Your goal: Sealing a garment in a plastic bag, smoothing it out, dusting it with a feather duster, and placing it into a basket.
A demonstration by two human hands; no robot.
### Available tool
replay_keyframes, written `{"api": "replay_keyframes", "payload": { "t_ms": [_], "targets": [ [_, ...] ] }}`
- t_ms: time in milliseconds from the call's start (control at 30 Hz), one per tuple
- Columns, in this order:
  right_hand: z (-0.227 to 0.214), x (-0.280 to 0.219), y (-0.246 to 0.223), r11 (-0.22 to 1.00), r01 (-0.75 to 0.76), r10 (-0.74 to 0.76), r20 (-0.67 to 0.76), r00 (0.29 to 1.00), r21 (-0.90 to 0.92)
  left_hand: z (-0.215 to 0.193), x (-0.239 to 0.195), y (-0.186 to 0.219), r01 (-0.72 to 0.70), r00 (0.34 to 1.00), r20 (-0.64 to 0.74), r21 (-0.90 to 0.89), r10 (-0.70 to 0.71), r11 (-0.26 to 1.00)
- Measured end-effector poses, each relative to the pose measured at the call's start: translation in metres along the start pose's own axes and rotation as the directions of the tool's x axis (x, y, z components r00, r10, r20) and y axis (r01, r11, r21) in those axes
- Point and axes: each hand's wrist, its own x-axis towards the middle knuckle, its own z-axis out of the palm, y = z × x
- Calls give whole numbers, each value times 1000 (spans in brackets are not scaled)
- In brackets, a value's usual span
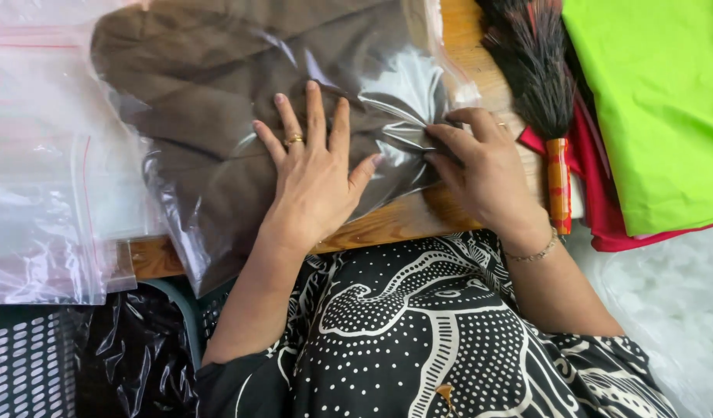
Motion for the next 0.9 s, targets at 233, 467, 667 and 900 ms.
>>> {"api": "replay_keyframes", "payload": {
  "t_ms": [233,467,667,900],
  "targets": [
    [-23,-41,45,832,-278,240,-141,961,-481,26,4,8,-201,961,-205,-53,186,978],
    [-22,-73,85,714,-400,368,-178,913,-575,15,-1,19,-365,858,-389,-8,334,931],
    [-67,-73,28,929,-364,336,-251,908,-74,1,-17,-11,2,957,-288,61,16,998],
    [-32,-51,-32,991,16,-7,69,998,-136,19,-15,-22,141,968,-223,87,-118,986]
  ]
}}
